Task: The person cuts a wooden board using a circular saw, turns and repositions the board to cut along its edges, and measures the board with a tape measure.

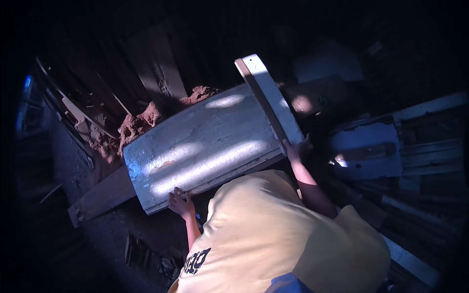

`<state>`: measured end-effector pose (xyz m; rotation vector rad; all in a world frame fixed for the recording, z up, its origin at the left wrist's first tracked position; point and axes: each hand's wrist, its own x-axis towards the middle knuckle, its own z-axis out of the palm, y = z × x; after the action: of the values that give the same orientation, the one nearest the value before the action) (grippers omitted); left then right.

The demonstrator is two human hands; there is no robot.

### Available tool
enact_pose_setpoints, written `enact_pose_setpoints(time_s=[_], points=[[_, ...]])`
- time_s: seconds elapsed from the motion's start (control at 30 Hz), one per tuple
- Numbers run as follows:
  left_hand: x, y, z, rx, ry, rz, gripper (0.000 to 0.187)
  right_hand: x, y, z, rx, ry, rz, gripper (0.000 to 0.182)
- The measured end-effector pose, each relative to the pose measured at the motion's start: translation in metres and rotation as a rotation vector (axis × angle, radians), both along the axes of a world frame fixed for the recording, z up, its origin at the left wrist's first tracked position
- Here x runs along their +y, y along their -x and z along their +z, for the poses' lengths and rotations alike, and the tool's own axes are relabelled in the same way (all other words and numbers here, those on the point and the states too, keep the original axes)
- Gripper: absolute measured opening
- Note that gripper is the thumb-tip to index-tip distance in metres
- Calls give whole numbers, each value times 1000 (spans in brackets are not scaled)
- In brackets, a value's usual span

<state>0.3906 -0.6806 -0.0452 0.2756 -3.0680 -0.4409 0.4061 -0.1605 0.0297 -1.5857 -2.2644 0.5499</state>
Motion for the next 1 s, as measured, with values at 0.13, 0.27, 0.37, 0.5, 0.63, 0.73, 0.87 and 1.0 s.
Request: enact_pose_setpoints(time_s=[0.13,0.27,0.37,0.5,0.63,0.73,0.87,1.0], points=[[6,12,-5,-68,32,36,56,40,-35,-24,663,1258,-355,63],[14,27,-7,-90,61,155,50,44,-48,-41,779,1247,-286,50],[19,32,-9,-137,73,215,50,48,-60,-33,765,1166,-226,53],[35,45,-15,30,184,114,49,61,-70,4,765,920,-143,45],[103,93,21,87,-65,-168,40,87,-67,57,767,679,0,35],[196,125,49,92,-189,-335,42,130,-74,108,838,543,-38,41],[295,154,69,54,-221,-624,43,197,-143,157,924,336,-154,42],[345,168,49,-26,-172,-797,45,214,-250,179,755,17,-436,42]])
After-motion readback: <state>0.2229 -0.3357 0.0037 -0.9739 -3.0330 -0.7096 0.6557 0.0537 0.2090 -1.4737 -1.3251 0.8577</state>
